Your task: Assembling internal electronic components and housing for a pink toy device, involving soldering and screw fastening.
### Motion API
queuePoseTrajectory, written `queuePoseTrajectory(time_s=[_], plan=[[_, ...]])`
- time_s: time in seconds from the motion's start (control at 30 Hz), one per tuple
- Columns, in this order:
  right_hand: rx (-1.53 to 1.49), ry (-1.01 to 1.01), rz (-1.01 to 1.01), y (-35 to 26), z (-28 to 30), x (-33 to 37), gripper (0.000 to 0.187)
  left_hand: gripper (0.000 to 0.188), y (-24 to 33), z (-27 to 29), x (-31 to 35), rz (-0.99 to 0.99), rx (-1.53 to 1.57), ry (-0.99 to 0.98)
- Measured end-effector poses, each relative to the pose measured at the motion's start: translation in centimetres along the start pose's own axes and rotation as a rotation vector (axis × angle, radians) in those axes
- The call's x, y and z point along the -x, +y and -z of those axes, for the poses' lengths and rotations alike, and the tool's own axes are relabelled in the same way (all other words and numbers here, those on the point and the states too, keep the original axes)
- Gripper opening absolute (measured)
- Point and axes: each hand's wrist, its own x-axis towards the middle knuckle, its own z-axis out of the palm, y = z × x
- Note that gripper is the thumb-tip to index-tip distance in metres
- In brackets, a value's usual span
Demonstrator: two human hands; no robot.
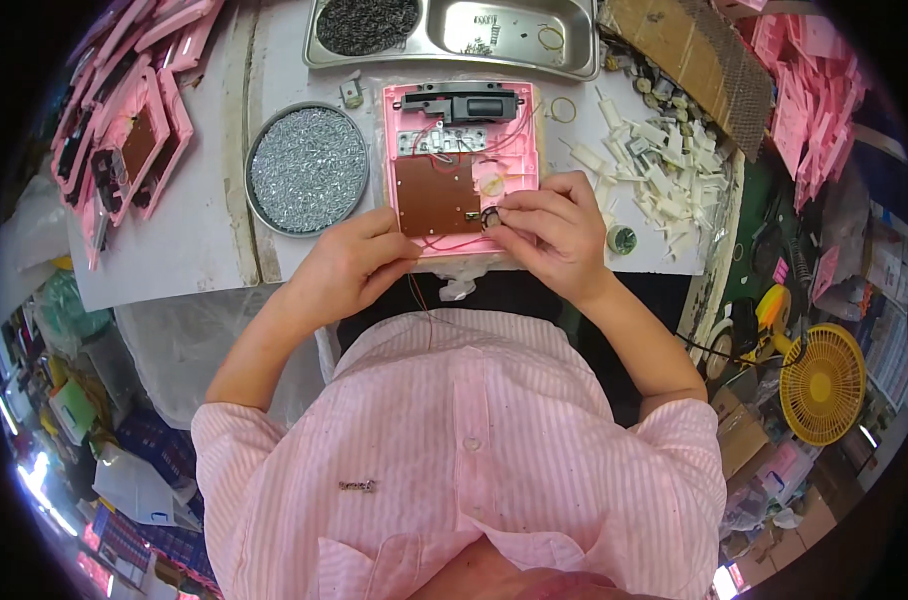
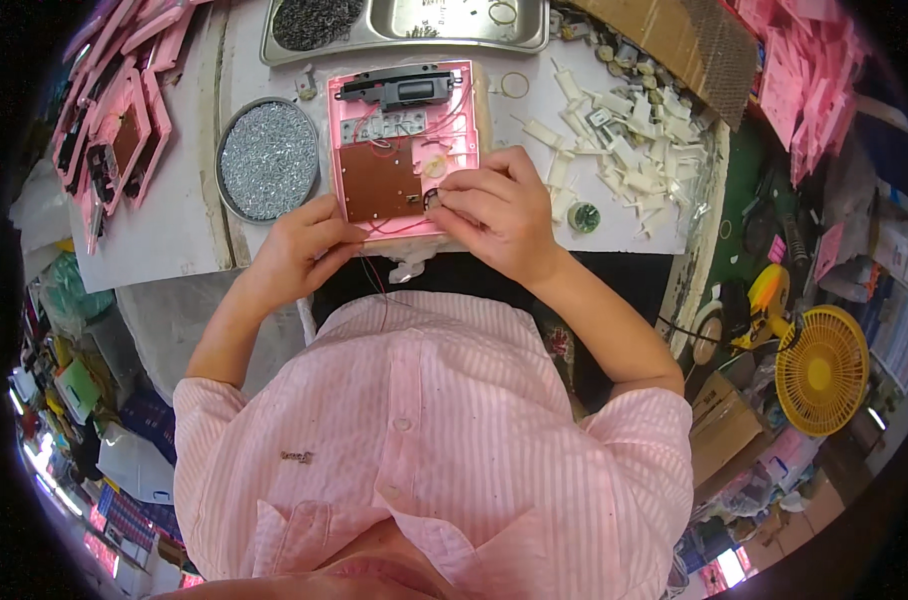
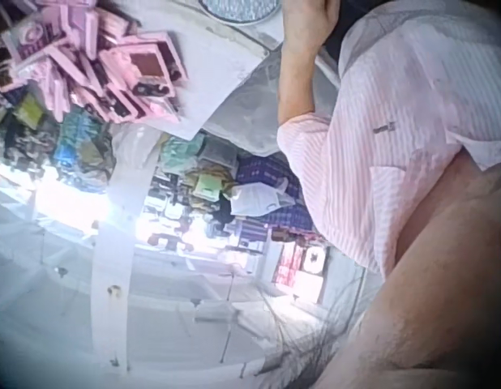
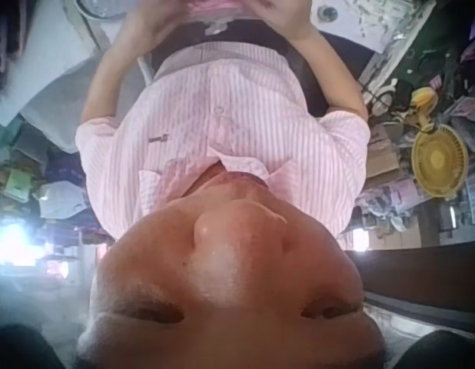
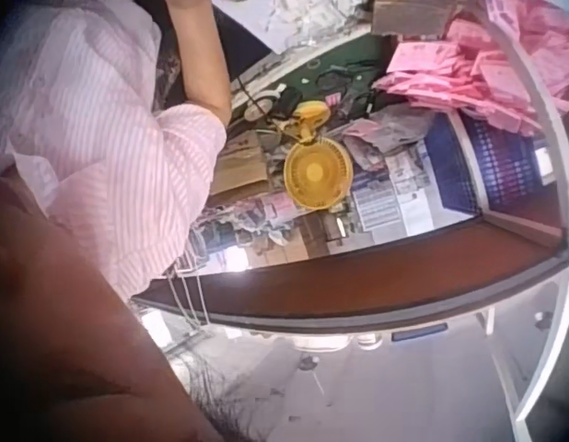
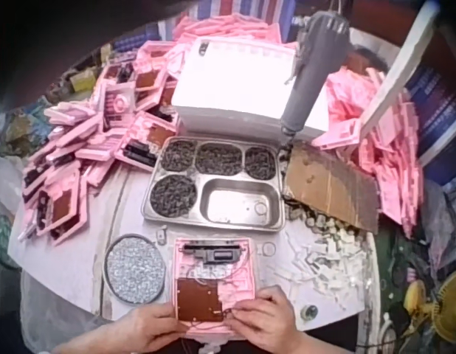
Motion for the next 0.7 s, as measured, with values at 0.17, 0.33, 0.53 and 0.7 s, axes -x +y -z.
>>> queuePoseTrajectory(time_s=[0.17,0.33,0.53,0.7], plan=[[-0.031,-0.032,-0.001,0.5,0.0,0.4,0.023,0.012,0.1,0.4,-0.2,0.024,-0.012,-0.053],[0.131,-0.232,0.027,-0.9,1.8,-1.4,0.026,0.012,0.1,0.5,-0.3,0.022,-0.034,-0.058],[0.569,-0.194,-0.192,3.4,6.9,-3.6,0.023,0.013,2.3,4.8,-4.0,0.025,-0.08,-0.1],[0.683,-0.297,-0.209,5.1,6.6,-4.0,0.024,0.014,-1.8,5.8,-15.5,-0.083,-0.542,0.273]])
